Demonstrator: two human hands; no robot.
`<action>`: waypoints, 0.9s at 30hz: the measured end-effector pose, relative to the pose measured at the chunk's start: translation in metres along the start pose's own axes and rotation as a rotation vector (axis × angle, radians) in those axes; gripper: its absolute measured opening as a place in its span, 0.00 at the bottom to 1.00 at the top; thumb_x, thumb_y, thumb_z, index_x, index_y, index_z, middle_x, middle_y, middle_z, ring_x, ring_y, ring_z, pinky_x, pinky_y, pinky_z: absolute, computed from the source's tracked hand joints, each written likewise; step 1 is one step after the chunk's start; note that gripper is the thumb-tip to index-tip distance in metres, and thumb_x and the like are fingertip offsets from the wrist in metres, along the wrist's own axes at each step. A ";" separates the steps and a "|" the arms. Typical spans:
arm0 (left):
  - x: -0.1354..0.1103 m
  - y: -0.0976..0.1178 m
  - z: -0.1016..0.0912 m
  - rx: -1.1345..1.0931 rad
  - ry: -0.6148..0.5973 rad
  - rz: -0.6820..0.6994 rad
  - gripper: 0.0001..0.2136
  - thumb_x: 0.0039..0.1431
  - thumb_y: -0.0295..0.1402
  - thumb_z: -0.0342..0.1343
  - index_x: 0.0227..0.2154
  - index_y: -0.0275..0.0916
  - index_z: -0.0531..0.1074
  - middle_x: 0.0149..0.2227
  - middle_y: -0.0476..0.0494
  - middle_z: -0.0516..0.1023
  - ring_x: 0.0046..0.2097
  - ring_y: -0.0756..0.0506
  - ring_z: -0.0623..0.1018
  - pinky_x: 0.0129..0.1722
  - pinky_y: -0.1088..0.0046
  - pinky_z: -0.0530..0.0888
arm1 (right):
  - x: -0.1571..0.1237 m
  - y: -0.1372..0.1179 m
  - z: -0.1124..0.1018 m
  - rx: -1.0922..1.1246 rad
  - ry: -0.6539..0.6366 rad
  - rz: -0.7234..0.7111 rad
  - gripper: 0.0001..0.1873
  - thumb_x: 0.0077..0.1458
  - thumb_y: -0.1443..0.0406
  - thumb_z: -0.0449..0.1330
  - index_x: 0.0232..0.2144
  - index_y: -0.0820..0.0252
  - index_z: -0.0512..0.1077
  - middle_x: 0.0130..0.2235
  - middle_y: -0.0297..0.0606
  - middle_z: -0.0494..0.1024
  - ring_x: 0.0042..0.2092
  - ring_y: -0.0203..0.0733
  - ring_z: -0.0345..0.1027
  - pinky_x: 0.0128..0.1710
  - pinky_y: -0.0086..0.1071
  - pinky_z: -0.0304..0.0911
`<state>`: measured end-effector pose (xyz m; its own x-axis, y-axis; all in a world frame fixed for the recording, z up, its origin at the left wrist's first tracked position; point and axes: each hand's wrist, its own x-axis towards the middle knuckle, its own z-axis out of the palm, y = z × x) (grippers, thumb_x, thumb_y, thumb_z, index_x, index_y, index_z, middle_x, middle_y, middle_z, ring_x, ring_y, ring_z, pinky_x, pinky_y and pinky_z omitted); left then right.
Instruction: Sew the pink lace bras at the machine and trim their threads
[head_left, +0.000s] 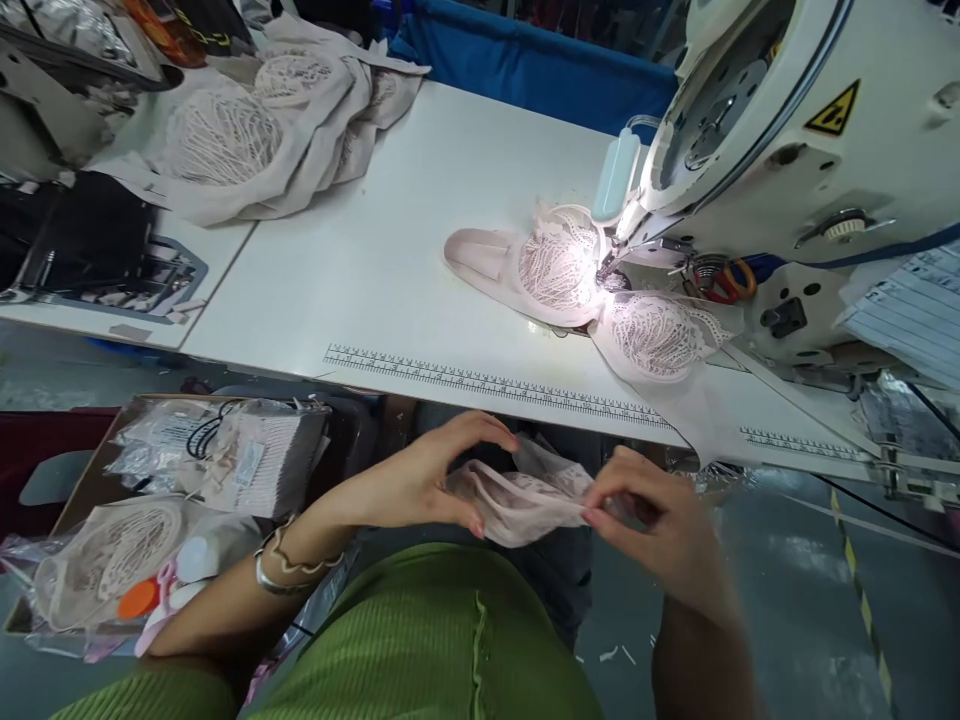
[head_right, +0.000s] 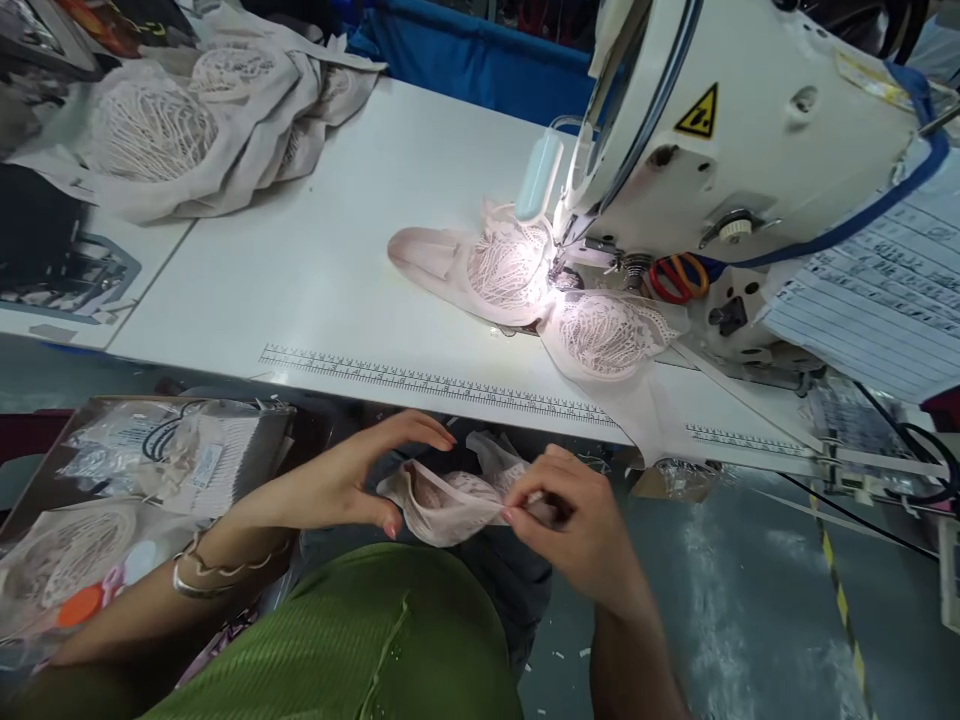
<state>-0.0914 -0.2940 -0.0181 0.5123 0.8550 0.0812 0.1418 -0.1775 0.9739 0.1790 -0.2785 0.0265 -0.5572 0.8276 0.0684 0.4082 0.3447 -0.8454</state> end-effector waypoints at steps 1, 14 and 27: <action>0.004 0.003 0.006 0.006 -0.051 0.027 0.21 0.54 0.38 0.69 0.49 0.40 0.74 0.51 0.37 0.74 0.54 0.41 0.75 0.53 0.65 0.74 | 0.003 -0.004 0.008 -0.032 0.002 0.000 0.07 0.56 0.70 0.63 0.27 0.54 0.73 0.25 0.31 0.74 0.28 0.37 0.65 0.30 0.34 0.60; 0.020 0.001 0.026 -0.044 0.050 0.054 0.13 0.67 0.36 0.56 0.28 0.36 0.73 0.34 0.44 0.71 0.39 0.48 0.73 0.36 0.76 0.69 | -0.004 0.023 0.016 0.080 0.017 -0.017 0.06 0.58 0.65 0.65 0.33 0.55 0.70 0.33 0.34 0.76 0.29 0.35 0.66 0.26 0.28 0.60; 0.020 0.004 0.031 -0.323 -0.047 -0.135 0.11 0.64 0.31 0.55 0.25 0.35 0.68 0.36 0.41 0.78 0.34 0.51 0.72 0.32 0.79 0.67 | -0.004 0.024 0.024 0.243 0.199 0.065 0.09 0.60 0.68 0.61 0.28 0.55 0.66 0.32 0.34 0.75 0.27 0.33 0.63 0.24 0.28 0.57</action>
<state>-0.0543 -0.2922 -0.0192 0.5463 0.8358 -0.0555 -0.0602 0.1052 0.9926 0.1741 -0.2844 -0.0068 -0.3730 0.9232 0.0923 0.2402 0.1923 -0.9515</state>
